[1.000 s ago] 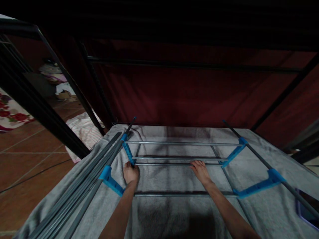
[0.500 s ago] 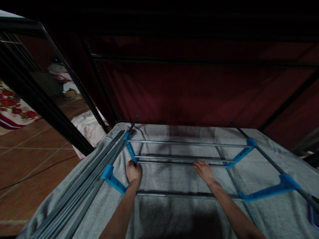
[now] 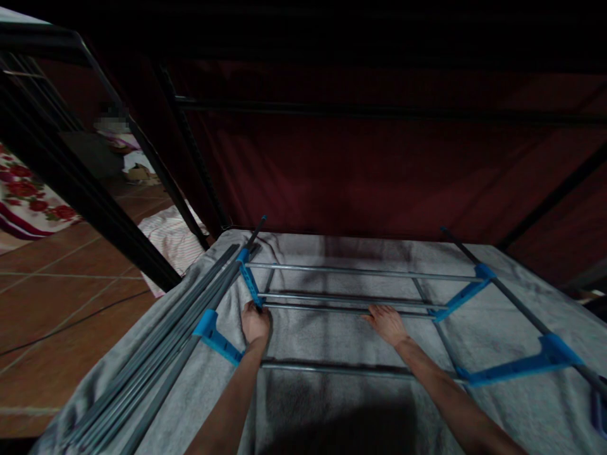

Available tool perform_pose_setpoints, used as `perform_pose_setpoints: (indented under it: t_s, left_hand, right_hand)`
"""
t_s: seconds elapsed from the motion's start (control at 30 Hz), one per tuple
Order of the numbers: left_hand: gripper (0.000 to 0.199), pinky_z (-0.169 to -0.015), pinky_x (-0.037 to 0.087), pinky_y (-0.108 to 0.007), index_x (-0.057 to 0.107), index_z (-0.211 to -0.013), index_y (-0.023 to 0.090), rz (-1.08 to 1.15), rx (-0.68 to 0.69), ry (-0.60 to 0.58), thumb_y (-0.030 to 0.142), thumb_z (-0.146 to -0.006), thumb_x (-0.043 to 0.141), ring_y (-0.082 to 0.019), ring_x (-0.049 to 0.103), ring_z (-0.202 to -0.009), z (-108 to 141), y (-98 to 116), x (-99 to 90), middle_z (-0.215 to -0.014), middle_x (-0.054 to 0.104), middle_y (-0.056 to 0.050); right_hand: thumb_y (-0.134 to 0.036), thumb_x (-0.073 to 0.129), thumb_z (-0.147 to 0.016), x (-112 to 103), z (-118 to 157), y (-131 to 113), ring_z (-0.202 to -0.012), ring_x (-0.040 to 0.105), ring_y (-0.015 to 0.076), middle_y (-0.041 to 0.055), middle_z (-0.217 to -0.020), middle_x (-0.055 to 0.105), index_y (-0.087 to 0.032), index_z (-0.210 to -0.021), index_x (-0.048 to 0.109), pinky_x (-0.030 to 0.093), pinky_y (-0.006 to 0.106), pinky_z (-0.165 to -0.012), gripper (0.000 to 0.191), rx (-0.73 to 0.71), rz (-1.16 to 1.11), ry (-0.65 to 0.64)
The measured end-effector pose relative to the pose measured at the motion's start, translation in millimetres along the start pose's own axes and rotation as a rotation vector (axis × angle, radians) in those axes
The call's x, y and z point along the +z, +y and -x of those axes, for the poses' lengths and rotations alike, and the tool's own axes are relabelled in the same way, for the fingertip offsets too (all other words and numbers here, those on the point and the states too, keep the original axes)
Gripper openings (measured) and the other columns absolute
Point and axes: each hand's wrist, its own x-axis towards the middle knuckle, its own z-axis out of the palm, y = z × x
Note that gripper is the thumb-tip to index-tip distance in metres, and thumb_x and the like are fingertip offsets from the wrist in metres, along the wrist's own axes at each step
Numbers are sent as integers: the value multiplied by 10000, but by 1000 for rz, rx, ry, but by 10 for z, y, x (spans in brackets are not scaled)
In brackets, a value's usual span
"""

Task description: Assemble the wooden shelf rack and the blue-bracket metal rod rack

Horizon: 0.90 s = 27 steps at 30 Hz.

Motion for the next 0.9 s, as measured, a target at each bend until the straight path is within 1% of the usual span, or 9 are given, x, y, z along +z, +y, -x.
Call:
perform_pose_setpoints:
  t_s: [0.17,0.27,0.37,0.53,0.67,0.7,0.77,0.83,0.9]
  left_hand:
    - [251,-822,458,-360,634,-988,109,-7,-19,0,225,-794,524,-258,604,-912,14,19,-8,-974,641,-141]
    - [237,-810,455,-347,633,-985,121,-18,-26,-5,219,-796,526,-244,602,-899,22,26,-14,-958,639,-124]
    - [242,-801,455,-348,630,-987,109,-42,-33,-9,221,-807,516,-246,600,-901,27,33,-22,-963,635,-132]
    - [253,-825,456,-362,630,-991,114,-73,-30,-19,239,-811,504,-262,598,-927,34,98,-83,-988,635,-140]
    - [305,-800,464,-406,623,-984,78,-70,-22,-54,279,-824,457,-318,588,-964,50,164,-151,-1043,623,-197]
    - [319,-783,466,-418,621,-979,74,-77,-33,-61,299,-821,459,-335,582,-972,45,166,-151,-1056,617,-210]
    - [341,-741,475,-403,616,-976,95,-148,-66,-88,355,-808,476,-329,588,-952,16,148,-122,-1041,622,-196]
    - [349,-725,480,-397,616,-966,110,-180,-68,-110,383,-798,477,-326,591,-946,-20,118,-75,-1052,620,-186]
    - [366,-729,484,-406,613,-955,116,-182,-72,-119,412,-793,471,-334,589,-958,-47,93,-40,-1043,619,-188]
  right_hand:
    - [-437,450,-957,-64,-61,32,-801,689,239,101,-836,732,-209,-866,644,428,316,-689,314,-32,-29,-94]
    - [-443,461,-951,-90,-69,29,-797,699,237,103,-835,738,-217,-866,647,433,304,-673,304,-15,-43,-120]
    - [-457,440,-957,-107,-71,22,-798,702,244,108,-840,740,-216,-888,649,434,308,-667,326,-19,-41,-143]
    - [-500,357,-980,-186,-92,-7,-856,698,234,106,-900,741,-208,-942,637,434,301,-702,407,-40,-41,-167]
    - [-507,367,-975,-321,-86,-89,-857,684,224,93,-897,732,-208,-932,634,437,311,-745,403,5,-79,-185]
    - [-498,388,-970,-346,-83,-116,-872,676,227,96,-902,728,-201,-932,633,437,318,-769,387,19,-90,-185]
    - [-484,425,-959,-367,-80,-171,-916,652,251,102,-929,715,-184,-972,625,432,357,-826,361,31,-93,-138]
    - [-419,450,-960,-353,-75,-230,-963,623,266,101,-959,701,-168,-1009,612,417,388,-882,303,39,-88,-71]
    - [-382,447,-967,-321,-70,-289,-994,602,262,92,-992,688,-171,-1021,605,406,392,-913,269,55,-83,-35]
